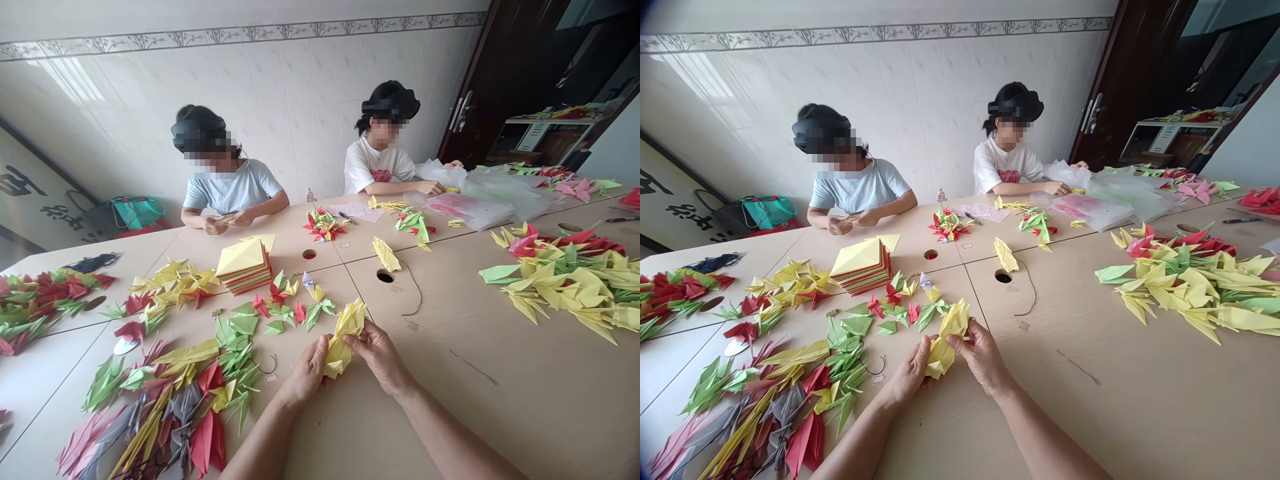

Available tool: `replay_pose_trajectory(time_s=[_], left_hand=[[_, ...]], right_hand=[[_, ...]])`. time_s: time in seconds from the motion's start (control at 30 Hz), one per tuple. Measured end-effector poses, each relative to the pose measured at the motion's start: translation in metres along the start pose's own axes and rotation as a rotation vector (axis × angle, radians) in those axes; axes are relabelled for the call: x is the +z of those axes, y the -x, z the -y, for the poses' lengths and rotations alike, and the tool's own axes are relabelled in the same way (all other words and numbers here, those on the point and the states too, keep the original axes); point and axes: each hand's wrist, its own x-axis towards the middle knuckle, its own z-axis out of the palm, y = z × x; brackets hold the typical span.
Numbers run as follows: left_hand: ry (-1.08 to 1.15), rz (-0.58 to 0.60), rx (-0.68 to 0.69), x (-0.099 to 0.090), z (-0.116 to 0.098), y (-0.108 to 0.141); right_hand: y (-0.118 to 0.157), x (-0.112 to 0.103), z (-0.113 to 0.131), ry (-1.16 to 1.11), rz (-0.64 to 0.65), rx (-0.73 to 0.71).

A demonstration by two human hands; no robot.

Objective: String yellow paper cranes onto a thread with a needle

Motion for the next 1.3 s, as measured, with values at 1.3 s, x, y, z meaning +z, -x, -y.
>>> replay_pose_trajectory(time_s=[1.3], left_hand=[[0.312,-0.124,-0.05,-0.006,0.002,-0.003]], right_hand=[[0.003,0.002,0.0,0.008,-0.027,0.079]])
